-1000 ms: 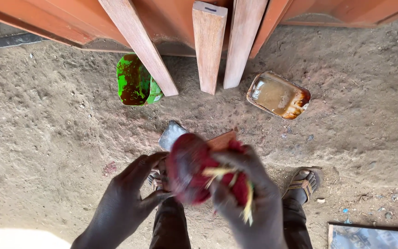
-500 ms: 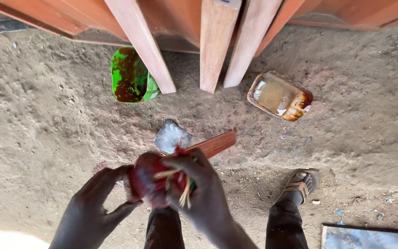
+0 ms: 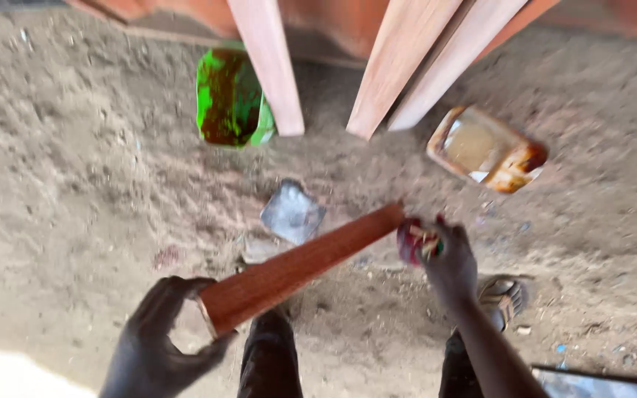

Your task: Applying wood stain to multiple wooden planks using a rag

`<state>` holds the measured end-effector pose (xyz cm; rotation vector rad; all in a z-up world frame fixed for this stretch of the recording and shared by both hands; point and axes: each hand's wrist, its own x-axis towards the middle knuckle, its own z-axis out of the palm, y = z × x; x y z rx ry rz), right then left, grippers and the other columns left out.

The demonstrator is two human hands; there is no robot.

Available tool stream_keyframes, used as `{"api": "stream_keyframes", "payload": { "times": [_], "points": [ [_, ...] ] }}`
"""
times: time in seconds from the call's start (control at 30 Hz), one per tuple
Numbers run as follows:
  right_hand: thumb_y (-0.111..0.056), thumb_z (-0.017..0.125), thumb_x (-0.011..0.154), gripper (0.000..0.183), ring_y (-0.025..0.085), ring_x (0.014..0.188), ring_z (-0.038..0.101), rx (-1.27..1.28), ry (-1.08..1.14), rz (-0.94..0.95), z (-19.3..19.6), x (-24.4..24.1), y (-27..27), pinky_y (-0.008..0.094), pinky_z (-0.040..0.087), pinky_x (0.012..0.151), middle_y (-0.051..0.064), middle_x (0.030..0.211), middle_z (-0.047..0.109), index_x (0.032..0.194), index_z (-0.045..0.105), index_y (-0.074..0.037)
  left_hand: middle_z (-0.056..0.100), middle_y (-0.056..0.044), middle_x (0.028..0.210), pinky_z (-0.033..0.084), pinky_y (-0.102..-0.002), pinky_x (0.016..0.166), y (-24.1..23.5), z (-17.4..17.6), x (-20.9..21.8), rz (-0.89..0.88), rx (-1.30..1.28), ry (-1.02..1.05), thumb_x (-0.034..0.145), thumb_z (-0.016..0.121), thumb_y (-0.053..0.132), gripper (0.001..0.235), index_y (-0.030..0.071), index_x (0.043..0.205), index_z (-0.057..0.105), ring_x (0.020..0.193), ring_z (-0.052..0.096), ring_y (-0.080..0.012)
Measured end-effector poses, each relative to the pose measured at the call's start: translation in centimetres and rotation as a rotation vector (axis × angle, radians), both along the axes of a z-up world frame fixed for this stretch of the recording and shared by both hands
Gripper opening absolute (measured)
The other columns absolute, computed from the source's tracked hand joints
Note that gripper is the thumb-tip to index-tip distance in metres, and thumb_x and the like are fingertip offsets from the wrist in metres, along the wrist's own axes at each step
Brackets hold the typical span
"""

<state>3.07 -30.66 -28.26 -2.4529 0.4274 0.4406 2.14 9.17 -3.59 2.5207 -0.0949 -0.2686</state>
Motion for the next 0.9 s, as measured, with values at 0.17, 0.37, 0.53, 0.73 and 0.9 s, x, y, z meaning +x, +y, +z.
{"api": "stream_keyframes", "payload": {
  "times": [0.17, 0.37, 0.53, 0.73, 0.9],
  "points": [
    [-0.014, 0.075, 0.075, 0.051, 0.027, 0.089, 0.069, 0.090, -0.029, -0.072, 1.1, -4.4, -3.0, 0.041, 0.057, 0.078, 0.006, 0.107, 0.064, 0.125, 0.074, -0.025, 0.067, -0.006, 0.090, 0.053, -0.035, 0.076, -8.6, 3.5, 6.3, -0.176, -0.001, -0.176, 0.059, 0.087, 0.030, 0.054, 0.011, 0.106, 0.067, 0.082, 0.064, -0.0260],
    [-0.017, 0.081, 0.069, 0.056, 0.018, 0.106, 0.071, 0.179, 0.035, -0.265, 5.6, -6.6, -6.2, 0.036, 0.059, 0.087, 0.001, 0.115, 0.068, 0.123, 0.074, -0.029, 0.058, -0.003, 0.074, 0.044, -0.040, 0.062, -20.8, 9.5, 12.0, -0.393, -0.011, -0.303, 0.052, 0.080, 0.019, 0.036, 0.017, 0.081, 0.058, 0.070, 0.056, -0.0293],
    [-0.020, 0.079, 0.068, 0.060, 0.015, 0.123, 0.067, 0.232, 0.029, -0.331, 6.7, -8.5, -11.3, 0.035, 0.058, 0.093, -0.002, 0.134, 0.065, 0.126, 0.074, -0.036, 0.059, -0.002, 0.071, 0.044, -0.039, 0.063, -27.4, 14.8, 15.0, -0.527, 0.011, -0.361, 0.051, 0.081, 0.024, 0.035, 0.018, 0.079, 0.059, 0.067, 0.056, -0.0276],
    [-0.012, 0.076, 0.071, 0.051, 0.017, 0.125, 0.068, 0.227, -0.218, -0.409, 5.8, -11.4, -18.2, 0.030, 0.053, 0.101, 0.003, 0.128, 0.069, 0.121, 0.077, -0.024, 0.069, 0.001, 0.085, 0.052, -0.039, 0.070, -33.5, 20.2, 16.7, -0.346, 0.127, -0.458, 0.055, 0.085, 0.027, 0.037, 0.018, 0.085, 0.066, 0.078, 0.068, -0.0242],
    [-0.015, 0.084, 0.061, 0.069, 0.005, 0.126, 0.070, 0.179, -0.077, -0.500, 2.2, -15.2, -22.2, 0.027, 0.062, 0.086, -0.006, 0.129, 0.072, 0.124, 0.075, -0.040, 0.074, -0.005, 0.099, 0.056, -0.041, 0.080, -36.0, 18.8, 17.6, -0.252, 0.195, -0.594, 0.062, 0.091, 0.032, 0.059, 0.009, 0.113, 0.070, 0.089, 0.072, -0.0253]
  ]
}}
